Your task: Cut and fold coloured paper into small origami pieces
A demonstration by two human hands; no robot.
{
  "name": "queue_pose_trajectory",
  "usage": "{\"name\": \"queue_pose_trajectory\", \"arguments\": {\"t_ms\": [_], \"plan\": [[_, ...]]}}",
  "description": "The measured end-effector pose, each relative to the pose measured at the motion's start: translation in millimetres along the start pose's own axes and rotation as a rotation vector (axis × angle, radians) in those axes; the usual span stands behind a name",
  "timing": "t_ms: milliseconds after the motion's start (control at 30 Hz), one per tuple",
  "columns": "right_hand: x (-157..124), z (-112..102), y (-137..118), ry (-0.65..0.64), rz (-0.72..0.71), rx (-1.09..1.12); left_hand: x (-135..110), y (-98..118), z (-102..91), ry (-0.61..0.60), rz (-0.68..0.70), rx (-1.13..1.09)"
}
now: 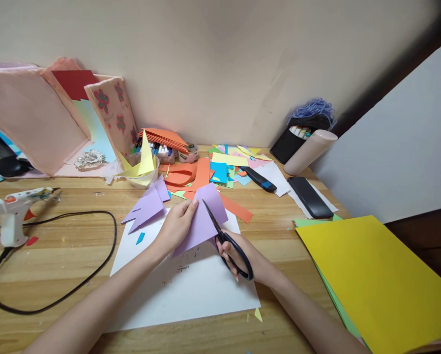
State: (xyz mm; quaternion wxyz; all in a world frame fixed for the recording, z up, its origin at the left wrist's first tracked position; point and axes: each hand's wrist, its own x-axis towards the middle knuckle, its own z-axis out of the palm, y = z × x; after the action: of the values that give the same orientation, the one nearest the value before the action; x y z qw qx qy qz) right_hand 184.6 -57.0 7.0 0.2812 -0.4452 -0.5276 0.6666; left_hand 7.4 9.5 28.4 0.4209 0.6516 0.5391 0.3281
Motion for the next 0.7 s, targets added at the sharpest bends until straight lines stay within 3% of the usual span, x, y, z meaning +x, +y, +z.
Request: {"name": "queue_pose_trajectory", "arguments": {"t_ms": [200, 533, 700], "plan": [[3, 10, 0, -0.062, 0.028, 0.175, -10, 5, 5.6, 0.056, -0.012, 0.138], [3, 8, 8, 0.027, -0.014, 0.024, -10, 9, 5.6, 0.053, -0.020, 0.089], [4, 8, 9, -0.020, -0.017, 0.083, -10, 10, 5.6, 0.020, -0.025, 0.039]]}}
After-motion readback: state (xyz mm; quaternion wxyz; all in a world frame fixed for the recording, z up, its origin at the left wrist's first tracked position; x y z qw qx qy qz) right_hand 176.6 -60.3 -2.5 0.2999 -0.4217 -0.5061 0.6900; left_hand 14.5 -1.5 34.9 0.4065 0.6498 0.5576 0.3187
